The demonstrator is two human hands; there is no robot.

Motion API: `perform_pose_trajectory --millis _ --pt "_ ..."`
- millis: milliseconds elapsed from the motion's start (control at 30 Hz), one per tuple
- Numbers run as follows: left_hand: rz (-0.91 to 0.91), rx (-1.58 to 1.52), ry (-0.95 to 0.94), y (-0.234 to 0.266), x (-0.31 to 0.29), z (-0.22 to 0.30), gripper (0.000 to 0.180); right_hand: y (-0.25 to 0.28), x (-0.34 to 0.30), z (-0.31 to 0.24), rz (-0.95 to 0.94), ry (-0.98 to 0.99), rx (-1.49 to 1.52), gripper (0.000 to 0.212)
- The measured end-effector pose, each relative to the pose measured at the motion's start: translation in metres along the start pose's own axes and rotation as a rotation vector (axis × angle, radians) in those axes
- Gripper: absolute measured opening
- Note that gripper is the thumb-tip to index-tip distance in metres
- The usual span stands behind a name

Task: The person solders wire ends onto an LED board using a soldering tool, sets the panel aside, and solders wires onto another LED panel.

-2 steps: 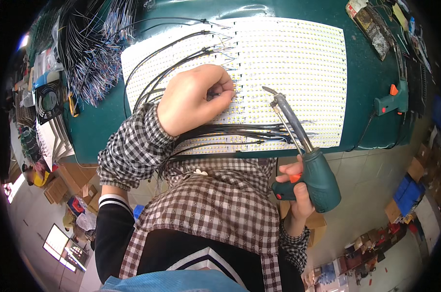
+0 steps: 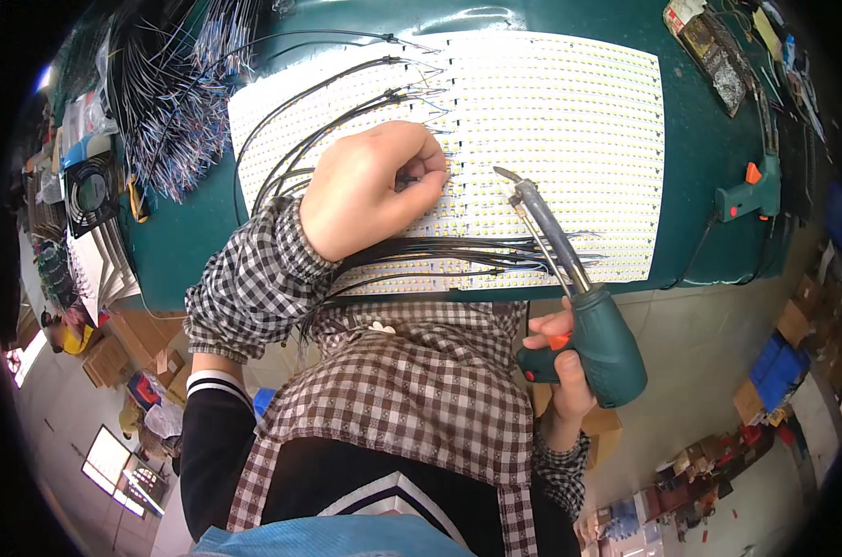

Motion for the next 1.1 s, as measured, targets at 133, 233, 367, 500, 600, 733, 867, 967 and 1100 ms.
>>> perform_pose_trajectory --millis 133,233,367,500,600,733,867,967,1100 --pt "-0.014 0.023 0.012 0.001 0.002 -0.003 0.009 -0.008 0.004 0.002 -0.047 -0.024 -0.03 0.063" --pt "0.001 0.015 0.033 0.0 0.002 -0.004 0.008 -0.013 0.004 0.0 -0.096 -0.024 -0.101 0.068" --pt "0.05 0.015 0.001 -0.001 0.0 -0.003 0.007 -0.016 0.005 -0.001 -0.096 -0.075 -0.091 0.069" --pt "0.094 0.042 -0.046 -0.002 0.001 0.0 0.009 -0.018 0.006 -0.003 -0.089 -0.102 -0.087 0.069" --pt "0.099 0.05 -0.041 -0.002 0.0 -0.001 0.009 -0.018 0.006 0.0 -0.101 -0.111 -0.091 0.069" --pt "0.111 0.049 -0.044 -0.001 0.0 -0.001 0.01 -0.02 0.006 -0.001 -0.089 -0.13 -0.092 0.069" --pt "0.103 0.057 -0.035 -0.002 0.0 0.0 0.01 -0.02 0.007 0.0 -0.105 -0.132 -0.097 0.069" --pt "0.105 0.064 -0.035 -0.002 0.001 0.0 0.01 -0.022 0.008 -0.002 -0.098 -0.138 -0.11 0.069" --pt "0.107 0.054 -0.043 -0.003 0.001 0.0 0.01 -0.02 0.008 -0.001 -0.094 -0.157 -0.125 0.069"
Point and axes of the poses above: each hand's wrist, its own x-axis towards the middle knuckle, its own y-axis out of the back of the hand, z = x × y, the point moved 5 cm from there along x, towards the middle knuckle, and after that the axes turned 1 degree about -z, right-handed, at the moved point
